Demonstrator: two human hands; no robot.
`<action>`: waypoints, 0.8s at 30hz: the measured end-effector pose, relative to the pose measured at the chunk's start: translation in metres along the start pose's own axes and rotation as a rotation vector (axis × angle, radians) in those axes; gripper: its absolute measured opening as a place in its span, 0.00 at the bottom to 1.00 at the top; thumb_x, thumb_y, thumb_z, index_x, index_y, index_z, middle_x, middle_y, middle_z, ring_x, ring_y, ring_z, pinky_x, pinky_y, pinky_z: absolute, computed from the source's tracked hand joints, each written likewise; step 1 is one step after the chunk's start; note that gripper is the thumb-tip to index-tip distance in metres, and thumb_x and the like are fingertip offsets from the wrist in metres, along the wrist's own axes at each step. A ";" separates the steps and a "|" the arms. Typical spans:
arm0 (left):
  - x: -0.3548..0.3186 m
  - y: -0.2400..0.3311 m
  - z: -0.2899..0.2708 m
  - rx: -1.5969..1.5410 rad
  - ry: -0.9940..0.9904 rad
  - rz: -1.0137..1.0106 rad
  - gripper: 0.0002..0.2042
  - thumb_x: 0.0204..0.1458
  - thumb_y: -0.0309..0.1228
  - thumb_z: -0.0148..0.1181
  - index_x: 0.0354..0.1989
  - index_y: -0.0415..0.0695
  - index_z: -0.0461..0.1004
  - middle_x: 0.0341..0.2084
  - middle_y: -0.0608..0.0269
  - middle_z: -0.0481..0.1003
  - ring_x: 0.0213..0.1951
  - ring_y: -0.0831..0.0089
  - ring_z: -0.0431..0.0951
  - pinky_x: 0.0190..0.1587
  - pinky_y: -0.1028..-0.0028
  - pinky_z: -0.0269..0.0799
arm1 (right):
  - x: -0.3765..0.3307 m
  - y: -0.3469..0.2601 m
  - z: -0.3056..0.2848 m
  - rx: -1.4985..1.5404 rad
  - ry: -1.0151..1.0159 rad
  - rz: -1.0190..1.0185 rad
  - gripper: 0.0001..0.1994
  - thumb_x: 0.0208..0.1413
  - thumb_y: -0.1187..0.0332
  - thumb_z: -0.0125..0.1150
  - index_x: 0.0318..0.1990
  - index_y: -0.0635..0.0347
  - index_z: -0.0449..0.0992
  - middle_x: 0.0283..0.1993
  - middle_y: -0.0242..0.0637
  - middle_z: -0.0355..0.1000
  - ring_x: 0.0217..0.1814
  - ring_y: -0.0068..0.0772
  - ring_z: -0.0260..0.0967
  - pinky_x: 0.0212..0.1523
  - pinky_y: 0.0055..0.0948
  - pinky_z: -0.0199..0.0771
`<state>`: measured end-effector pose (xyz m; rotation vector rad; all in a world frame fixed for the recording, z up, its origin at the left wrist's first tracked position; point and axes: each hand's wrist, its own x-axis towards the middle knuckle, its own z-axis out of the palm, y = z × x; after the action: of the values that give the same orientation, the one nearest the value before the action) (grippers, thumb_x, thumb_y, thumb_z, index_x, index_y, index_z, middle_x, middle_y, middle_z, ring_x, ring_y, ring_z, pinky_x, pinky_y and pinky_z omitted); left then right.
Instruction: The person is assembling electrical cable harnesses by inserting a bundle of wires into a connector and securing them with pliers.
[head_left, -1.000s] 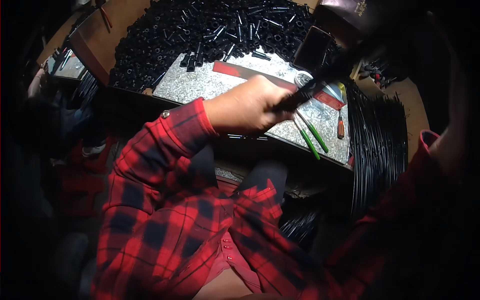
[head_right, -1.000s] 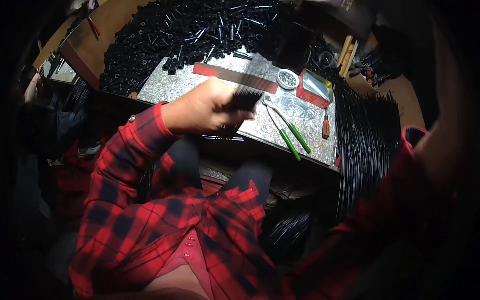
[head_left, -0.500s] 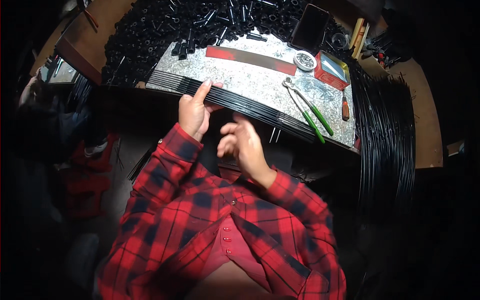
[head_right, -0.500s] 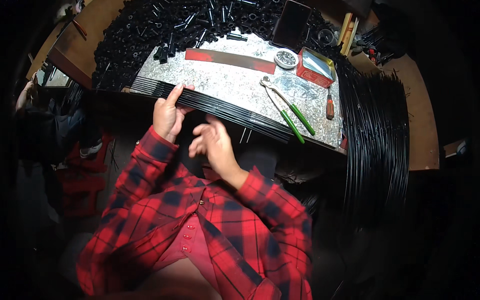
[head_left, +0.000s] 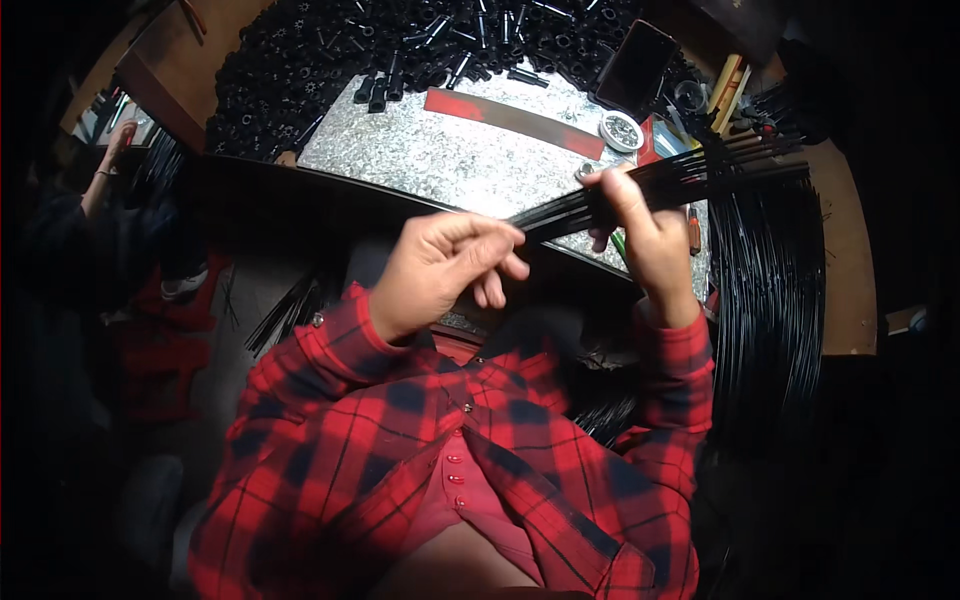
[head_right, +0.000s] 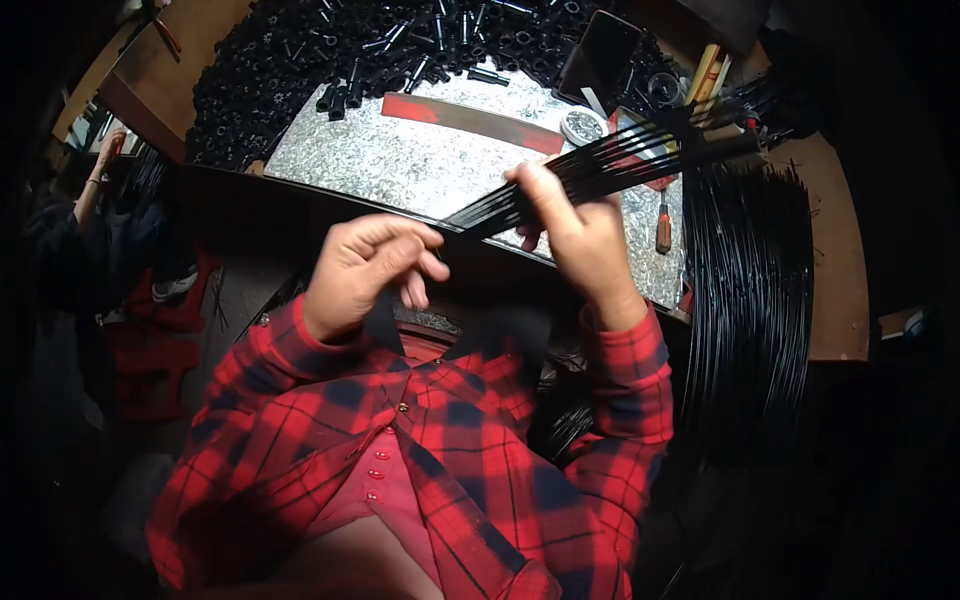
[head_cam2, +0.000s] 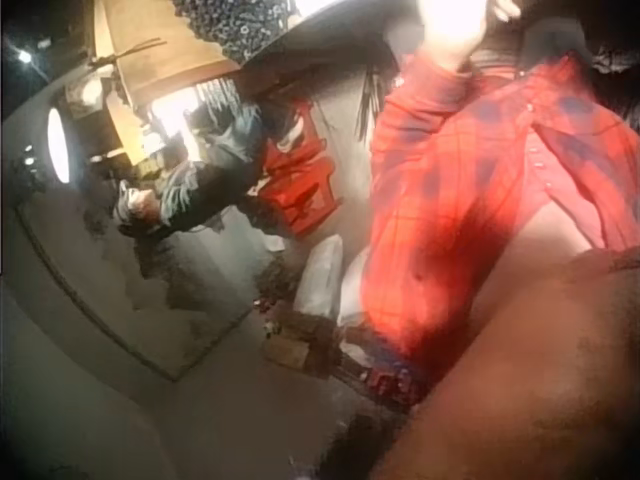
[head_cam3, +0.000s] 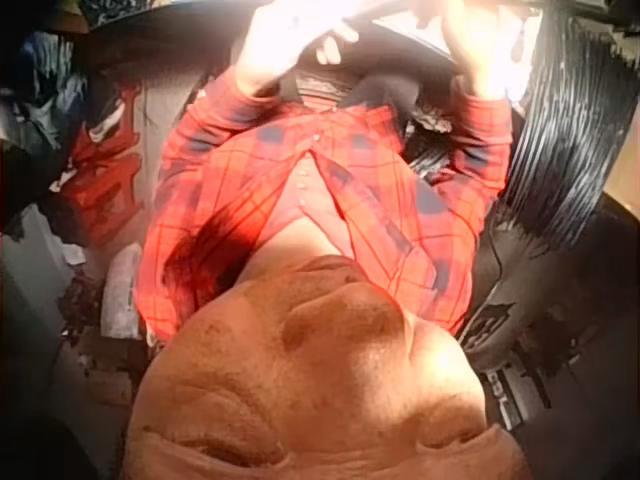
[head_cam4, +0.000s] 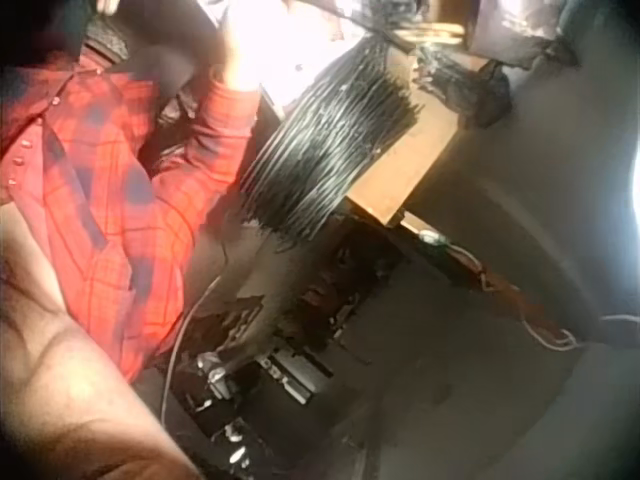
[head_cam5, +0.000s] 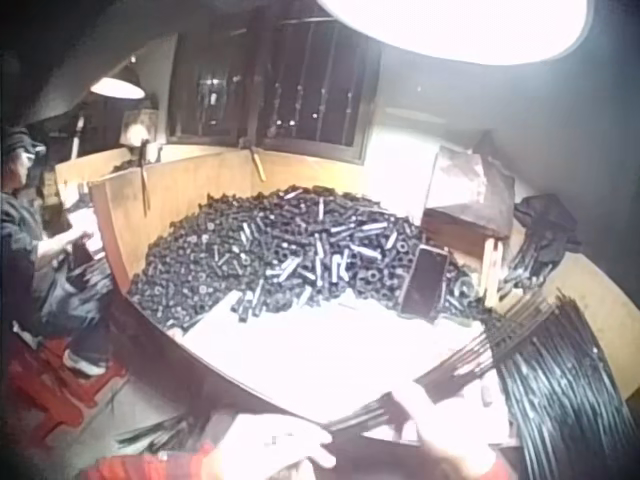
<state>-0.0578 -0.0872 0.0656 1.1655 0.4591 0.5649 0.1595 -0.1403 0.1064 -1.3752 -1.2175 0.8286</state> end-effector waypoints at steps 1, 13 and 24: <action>0.001 0.010 0.002 0.068 0.065 0.138 0.12 0.55 0.30 0.53 0.44 0.34 0.70 0.35 0.53 0.76 0.35 0.71 0.78 0.37 0.76 0.74 | -0.001 0.001 0.002 -0.001 -0.009 -0.001 0.15 0.59 0.62 0.49 0.35 0.69 0.74 0.21 0.33 0.67 0.17 0.22 0.63 0.20 0.21 0.67; 0.039 0.066 0.030 0.414 0.005 0.666 0.20 0.51 0.20 0.54 0.53 0.34 0.63 0.38 0.54 0.75 0.41 0.76 0.75 0.43 0.78 0.71 | -0.026 0.034 0.056 -0.285 -0.414 -0.390 0.12 0.52 0.68 0.57 0.40 0.67 0.71 0.39 0.47 0.70 0.44 0.45 0.67 0.47 0.37 0.64; 0.036 0.061 0.025 0.210 -0.238 0.468 0.20 0.53 0.23 0.54 0.55 0.36 0.62 0.27 0.59 0.77 0.31 0.79 0.77 0.35 0.80 0.73 | -0.028 0.071 0.048 0.066 -0.498 -0.281 0.12 0.54 0.68 0.53 0.44 0.63 0.71 0.43 0.45 0.69 0.50 0.41 0.65 0.52 0.33 0.63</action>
<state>-0.0254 -0.0649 0.1301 1.5355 0.0353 0.7804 0.1231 -0.1479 0.0249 -0.9369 -1.7021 1.0308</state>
